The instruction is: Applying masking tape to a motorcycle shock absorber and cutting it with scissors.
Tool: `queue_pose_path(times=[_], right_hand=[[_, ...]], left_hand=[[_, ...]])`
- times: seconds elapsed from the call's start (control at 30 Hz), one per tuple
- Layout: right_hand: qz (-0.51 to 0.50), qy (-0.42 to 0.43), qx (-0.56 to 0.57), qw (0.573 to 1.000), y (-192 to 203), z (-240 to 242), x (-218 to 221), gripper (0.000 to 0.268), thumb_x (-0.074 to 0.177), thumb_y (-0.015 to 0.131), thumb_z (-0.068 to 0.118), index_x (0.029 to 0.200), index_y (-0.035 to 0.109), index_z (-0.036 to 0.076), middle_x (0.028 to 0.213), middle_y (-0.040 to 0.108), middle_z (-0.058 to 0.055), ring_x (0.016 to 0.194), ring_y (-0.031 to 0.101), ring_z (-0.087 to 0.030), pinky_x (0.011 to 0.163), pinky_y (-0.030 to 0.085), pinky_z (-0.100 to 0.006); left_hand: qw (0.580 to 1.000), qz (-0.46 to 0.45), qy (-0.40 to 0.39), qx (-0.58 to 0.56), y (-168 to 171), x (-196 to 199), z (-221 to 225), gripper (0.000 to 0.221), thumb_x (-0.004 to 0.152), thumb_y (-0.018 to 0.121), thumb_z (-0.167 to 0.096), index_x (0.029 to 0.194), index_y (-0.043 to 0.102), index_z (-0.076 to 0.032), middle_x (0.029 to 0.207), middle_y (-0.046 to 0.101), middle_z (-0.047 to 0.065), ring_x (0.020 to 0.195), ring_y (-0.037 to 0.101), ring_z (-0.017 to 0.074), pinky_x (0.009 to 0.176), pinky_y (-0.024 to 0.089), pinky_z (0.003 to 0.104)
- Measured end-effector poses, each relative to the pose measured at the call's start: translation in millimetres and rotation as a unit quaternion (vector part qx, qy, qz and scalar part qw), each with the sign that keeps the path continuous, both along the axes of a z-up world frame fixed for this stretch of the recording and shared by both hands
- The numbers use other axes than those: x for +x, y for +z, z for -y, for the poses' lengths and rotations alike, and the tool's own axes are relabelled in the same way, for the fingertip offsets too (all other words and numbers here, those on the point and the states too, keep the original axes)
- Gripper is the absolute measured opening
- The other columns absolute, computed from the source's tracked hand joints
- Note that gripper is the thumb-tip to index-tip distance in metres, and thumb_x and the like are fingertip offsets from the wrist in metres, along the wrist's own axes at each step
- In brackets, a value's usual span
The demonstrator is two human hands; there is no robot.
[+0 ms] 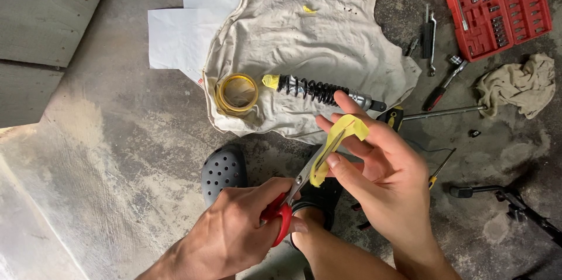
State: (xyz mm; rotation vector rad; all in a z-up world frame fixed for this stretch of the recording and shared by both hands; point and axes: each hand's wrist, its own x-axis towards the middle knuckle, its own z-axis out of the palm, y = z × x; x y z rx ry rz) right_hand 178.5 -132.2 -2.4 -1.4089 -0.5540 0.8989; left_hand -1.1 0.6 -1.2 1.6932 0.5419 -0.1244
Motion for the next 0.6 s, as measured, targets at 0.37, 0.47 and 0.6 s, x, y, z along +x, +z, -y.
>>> queue_pose_path(times=[0.37, 0.47, 0.6], right_hand=[[-0.01, -0.005, -0.004, 1.0, -2, 1, 0, 0.049, 0.092, 0.064, -0.013, 0.138, 0.051, -0.009, 0.163, 0.043, -0.024, 0.141, 0.057, -0.039, 0.107, 0.056, -0.044], [-0.002, -0.003, 0.001, 1.0, -1, 1, 0, 0.048, 0.092, 0.064, -0.014, 0.138, 0.052, -0.009, 0.163, 0.044, -0.024, 0.141, 0.057, -0.039, 0.109, 0.056, -0.044], [-0.01, 0.005, 0.01, 1.0, -3, 2, 0, 0.047, 0.092, 0.063, -0.015, 0.137, 0.053, -0.01, 0.164, 0.042, -0.022, 0.141, 0.056, -0.037, 0.109, 0.057, -0.045]], left_hand=[[1.0, -0.021, -0.001, -0.014, 0, 0, 1, 0.026, 0.088, 0.08, -0.022, 0.098, 0.064, -0.005, 0.067, 0.064, 0.012, 0.055, 0.063, 0.0283, 0.054, 0.05, 0.042], [1.0, -0.018, 0.006, -0.003, 3, -1, 0, 0.026, 0.086, 0.08, -0.02, 0.102, 0.066, -0.005, 0.071, 0.066, 0.012, 0.058, 0.064, 0.0266, 0.054, 0.051, 0.041], [0.995, 0.055, 0.001, 0.081, 19, 1, -3, 0.037, 0.086, 0.082, -0.024, 0.109, 0.063, -0.001, 0.083, 0.064, 0.014, 0.07, 0.064, 0.0244, 0.061, 0.053, 0.036]])
